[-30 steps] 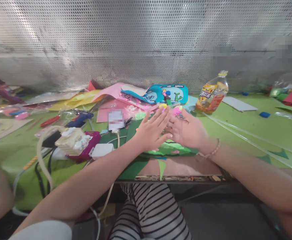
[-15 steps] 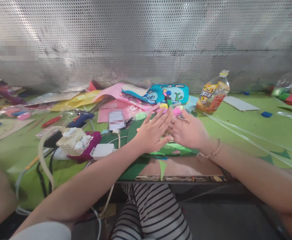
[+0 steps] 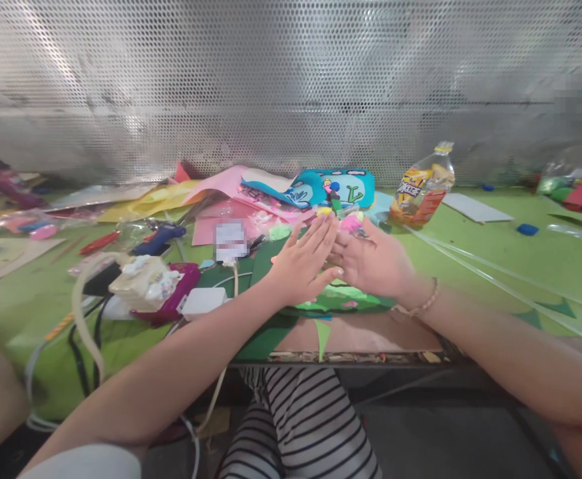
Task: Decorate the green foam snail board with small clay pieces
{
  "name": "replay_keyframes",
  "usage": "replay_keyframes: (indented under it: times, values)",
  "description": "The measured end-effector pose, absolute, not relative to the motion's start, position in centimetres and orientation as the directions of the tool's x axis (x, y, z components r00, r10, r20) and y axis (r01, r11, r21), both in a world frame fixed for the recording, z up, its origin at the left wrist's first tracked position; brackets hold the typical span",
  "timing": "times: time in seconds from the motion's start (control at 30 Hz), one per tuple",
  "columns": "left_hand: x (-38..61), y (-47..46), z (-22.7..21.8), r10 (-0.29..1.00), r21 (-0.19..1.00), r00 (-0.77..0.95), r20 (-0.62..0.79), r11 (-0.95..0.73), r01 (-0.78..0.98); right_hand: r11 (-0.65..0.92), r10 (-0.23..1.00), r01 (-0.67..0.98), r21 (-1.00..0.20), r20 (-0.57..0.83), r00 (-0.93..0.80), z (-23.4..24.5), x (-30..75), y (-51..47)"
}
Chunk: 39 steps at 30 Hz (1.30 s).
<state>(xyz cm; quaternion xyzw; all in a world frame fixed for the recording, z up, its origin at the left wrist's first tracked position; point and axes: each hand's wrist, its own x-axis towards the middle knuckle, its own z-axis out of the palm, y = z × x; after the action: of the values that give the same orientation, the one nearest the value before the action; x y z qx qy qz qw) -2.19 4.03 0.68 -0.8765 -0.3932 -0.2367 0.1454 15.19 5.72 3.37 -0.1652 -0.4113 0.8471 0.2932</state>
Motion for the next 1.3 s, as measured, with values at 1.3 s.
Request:
replay_keyframes:
  times: [1.3]
  values:
    - [-2.5, 5.9, 0.6, 0.646, 0.465, 0.067, 0.760, -0.613, 0.639, -0.454, 0.687, -0.389, -0.802, -0.037, -0.726, 2.9, 14.9, 6.1]
